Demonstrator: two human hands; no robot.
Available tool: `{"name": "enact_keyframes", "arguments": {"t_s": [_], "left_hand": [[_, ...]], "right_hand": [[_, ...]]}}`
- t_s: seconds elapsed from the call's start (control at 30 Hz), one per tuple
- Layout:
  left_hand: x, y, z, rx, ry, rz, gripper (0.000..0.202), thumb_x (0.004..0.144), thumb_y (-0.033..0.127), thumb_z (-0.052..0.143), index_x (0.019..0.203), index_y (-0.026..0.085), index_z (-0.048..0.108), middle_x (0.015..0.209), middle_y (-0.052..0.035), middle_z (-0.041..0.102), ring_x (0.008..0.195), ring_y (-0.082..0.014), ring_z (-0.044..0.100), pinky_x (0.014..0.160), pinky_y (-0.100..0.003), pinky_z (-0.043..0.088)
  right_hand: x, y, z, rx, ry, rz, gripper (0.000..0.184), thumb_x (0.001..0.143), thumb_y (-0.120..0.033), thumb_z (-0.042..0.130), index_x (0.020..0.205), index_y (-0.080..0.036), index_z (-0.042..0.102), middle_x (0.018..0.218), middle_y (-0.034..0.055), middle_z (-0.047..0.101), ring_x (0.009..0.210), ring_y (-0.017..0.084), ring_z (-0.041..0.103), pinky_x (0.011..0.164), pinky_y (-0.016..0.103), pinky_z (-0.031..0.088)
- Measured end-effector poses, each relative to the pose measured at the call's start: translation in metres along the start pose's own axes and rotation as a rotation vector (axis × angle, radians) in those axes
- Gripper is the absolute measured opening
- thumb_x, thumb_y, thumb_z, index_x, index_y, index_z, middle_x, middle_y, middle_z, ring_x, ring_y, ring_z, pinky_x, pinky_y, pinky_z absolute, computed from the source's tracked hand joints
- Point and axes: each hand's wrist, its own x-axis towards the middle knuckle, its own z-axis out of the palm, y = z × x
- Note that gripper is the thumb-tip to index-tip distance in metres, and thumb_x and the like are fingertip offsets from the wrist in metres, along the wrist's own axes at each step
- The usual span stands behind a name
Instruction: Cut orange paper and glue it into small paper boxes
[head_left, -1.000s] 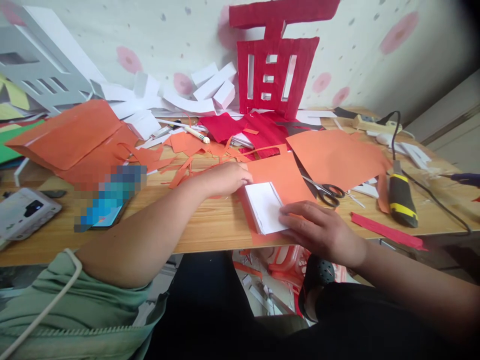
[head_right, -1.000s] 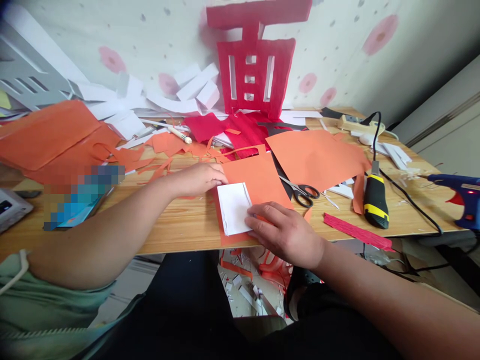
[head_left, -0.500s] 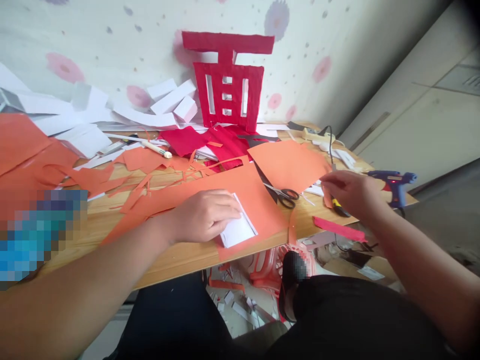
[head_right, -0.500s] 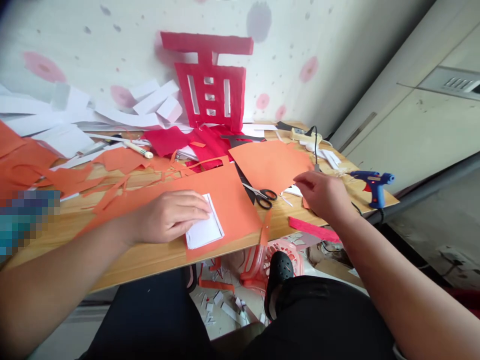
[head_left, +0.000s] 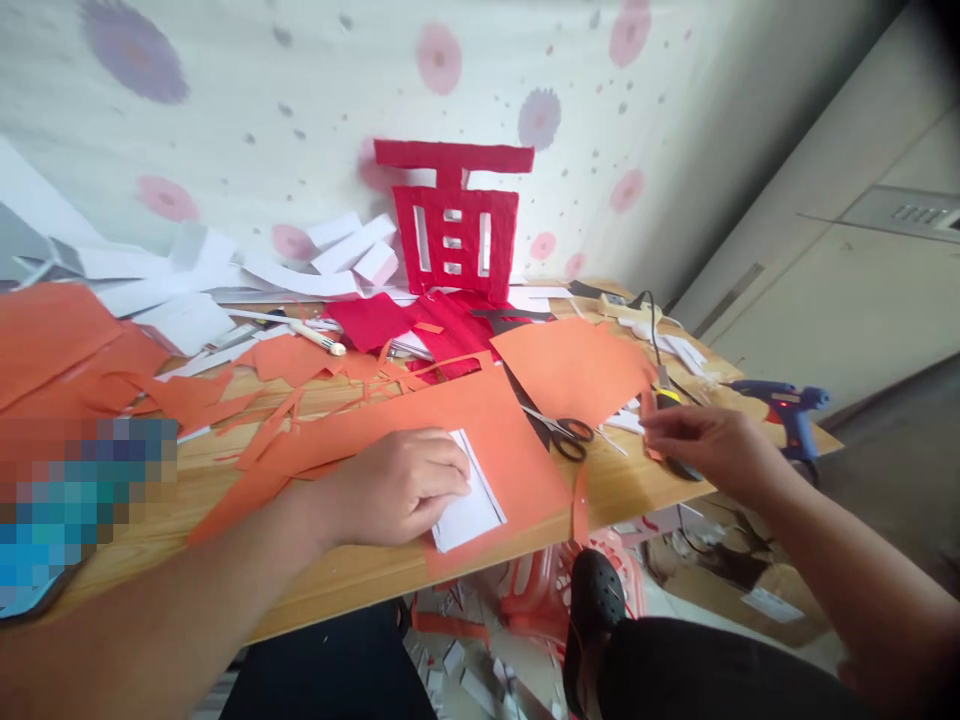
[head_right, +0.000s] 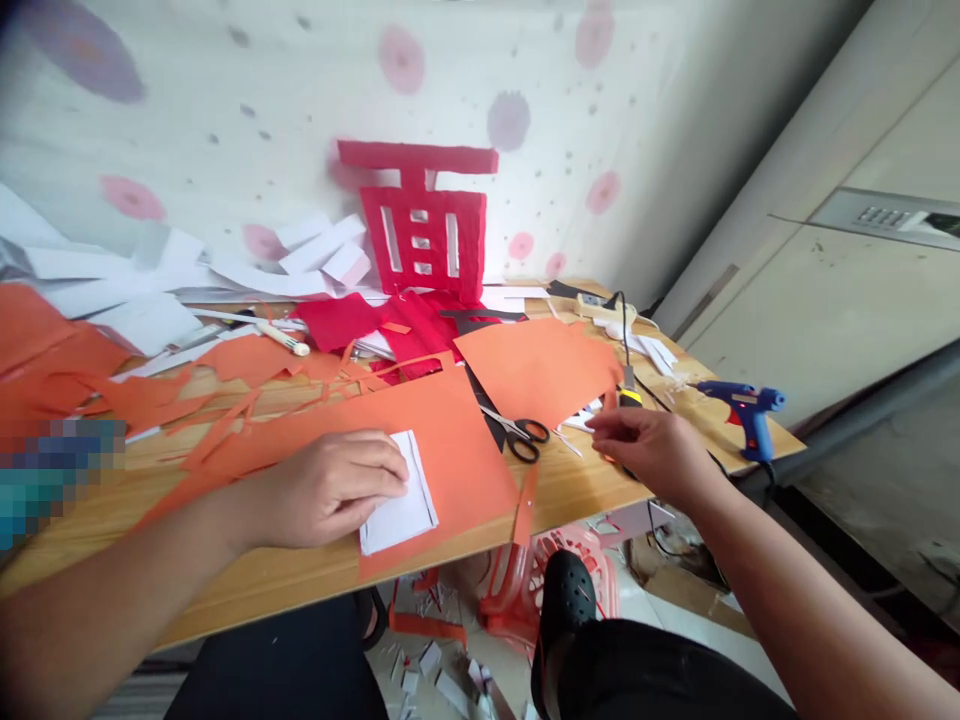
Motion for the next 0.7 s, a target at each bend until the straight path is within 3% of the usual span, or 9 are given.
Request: {"name": "enact_keyframes", "arguments": {"t_s": [0.2, 0.43, 0.57, 0.7], "left_hand": [[-0.001, 0.002, -0.001, 0.067, -0.026, -0.017, 0.019, 0.078, 0.006, 0.050, 0.077, 0.019, 0.064, 0.084, -0.0019, 0.070, 0.077, -0.0148, 0.059, 0.069, -0.029, 0.045], [-0.004, 0.000, 0.005, 0.097, -0.025, -0.025, 0.014, 0.079, 0.012, 0.052, 0.074, 0.017, 0.065, 0.083, -0.0032, 0.070, 0.075, -0.0151, 0.059, 0.071, -0.030, 0.048], [-0.005, -0.002, 0.008, 0.086, -0.020, -0.035, 0.014, 0.077, 0.013, 0.054, 0.073, 0.016, 0.068, 0.082, -0.0025, 0.070, 0.076, -0.0146, 0.059, 0.072, -0.028, 0.047], [-0.005, -0.002, 0.008, 0.115, -0.042, -0.034, 0.016, 0.076, 0.015, 0.053, 0.069, 0.017, 0.068, 0.077, -0.0026, 0.068, 0.069, -0.0145, 0.055, 0.072, -0.030, 0.048]], "right_hand": [[0.009, -0.009, 0.029, -0.014, -0.101, -0.074, 0.032, 0.069, -0.050, 0.074, 0.084, -0.022, 0.076, 0.082, 0.0075, 0.076, 0.076, 0.026, 0.072, 0.071, 0.035, 0.060], [0.043, -0.035, 0.078, -0.042, -0.146, -0.289, 0.028, 0.081, -0.048, 0.064, 0.087, -0.022, 0.073, 0.086, 0.0080, 0.075, 0.075, 0.026, 0.072, 0.064, 0.036, 0.062], [0.059, -0.069, 0.107, -0.124, -0.154, -0.540, 0.020, 0.085, -0.041, 0.060, 0.086, -0.024, 0.070, 0.088, 0.0063, 0.074, 0.072, 0.023, 0.071, 0.058, 0.032, 0.060], [0.075, -0.126, 0.142, -0.173, -0.228, -0.764, 0.014, 0.087, -0.028, 0.055, 0.089, -0.023, 0.068, 0.086, 0.0045, 0.073, 0.069, 0.019, 0.069, 0.059, 0.030, 0.058]]}}
